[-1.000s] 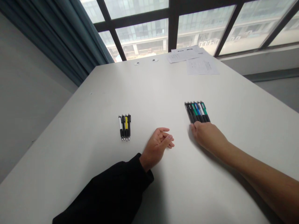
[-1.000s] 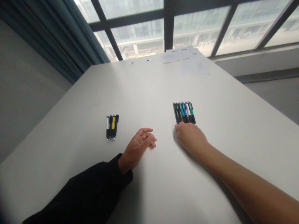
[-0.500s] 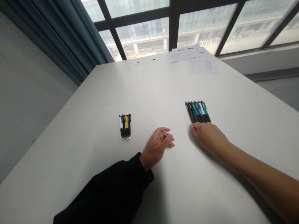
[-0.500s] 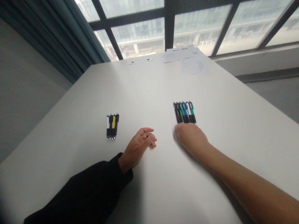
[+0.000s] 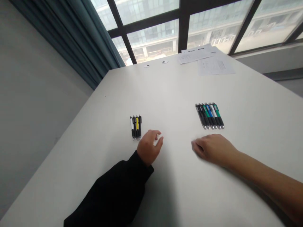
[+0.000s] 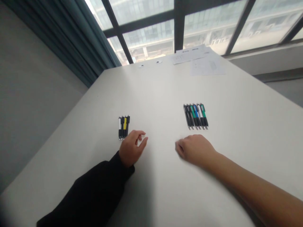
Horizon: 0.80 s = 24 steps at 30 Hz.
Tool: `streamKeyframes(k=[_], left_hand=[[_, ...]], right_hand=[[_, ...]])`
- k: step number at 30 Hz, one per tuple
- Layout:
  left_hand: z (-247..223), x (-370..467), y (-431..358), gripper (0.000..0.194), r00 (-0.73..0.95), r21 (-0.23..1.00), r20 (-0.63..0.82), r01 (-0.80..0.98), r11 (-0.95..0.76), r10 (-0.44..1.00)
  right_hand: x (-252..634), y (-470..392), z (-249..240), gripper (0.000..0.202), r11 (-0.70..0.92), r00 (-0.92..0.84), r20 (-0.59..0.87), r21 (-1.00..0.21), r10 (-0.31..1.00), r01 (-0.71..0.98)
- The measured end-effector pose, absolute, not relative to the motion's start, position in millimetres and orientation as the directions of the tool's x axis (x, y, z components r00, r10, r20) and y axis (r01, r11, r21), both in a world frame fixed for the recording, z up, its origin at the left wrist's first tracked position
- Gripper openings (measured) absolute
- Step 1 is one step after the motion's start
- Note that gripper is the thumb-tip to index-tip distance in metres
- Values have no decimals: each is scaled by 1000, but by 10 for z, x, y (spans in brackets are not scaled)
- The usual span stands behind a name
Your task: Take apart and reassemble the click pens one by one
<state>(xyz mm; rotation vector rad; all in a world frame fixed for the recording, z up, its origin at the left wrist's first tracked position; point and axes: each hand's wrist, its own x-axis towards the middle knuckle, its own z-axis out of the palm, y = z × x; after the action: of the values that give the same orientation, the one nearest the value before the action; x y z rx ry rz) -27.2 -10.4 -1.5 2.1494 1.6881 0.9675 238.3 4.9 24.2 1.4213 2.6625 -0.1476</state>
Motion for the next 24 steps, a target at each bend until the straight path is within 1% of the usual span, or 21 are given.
streamKeyframes(k=[2,4,7,10,12,15,19,24], left_hand=[[-5,-503,-72,9,39,403,424,887,-227,905],[0,-678,-46,14,-16,294,427,948,-122,904],[-6,-792,-23,20,-56,181,405,983,-20,913],[-5,-787,-13,21,-40,104,404,995,-2,914],[6,-770,-7,19,-25,89,420,996,-13,907],[23,-754,-1,17,14,108,428,992,-66,904],[24,-724,-9,18,65,136,399,982,-129,915],[5,-676,-24,17,119,126,350,977,-173,929]], right_hand=[[2402,60,214,47,563,-564,-126,-48,816,825],[2418,65,195,49,571,-574,-103,-56,813,819],[2432,57,188,49,565,-566,-93,-41,819,824],[2439,44,190,49,553,-554,-96,-29,827,832],[2441,40,191,50,554,-554,-90,-29,828,832],[2438,39,193,51,553,-553,-82,-30,829,833],[2432,39,201,50,549,-550,-84,-31,831,835],[2440,34,203,50,557,-560,-74,-58,825,829]])
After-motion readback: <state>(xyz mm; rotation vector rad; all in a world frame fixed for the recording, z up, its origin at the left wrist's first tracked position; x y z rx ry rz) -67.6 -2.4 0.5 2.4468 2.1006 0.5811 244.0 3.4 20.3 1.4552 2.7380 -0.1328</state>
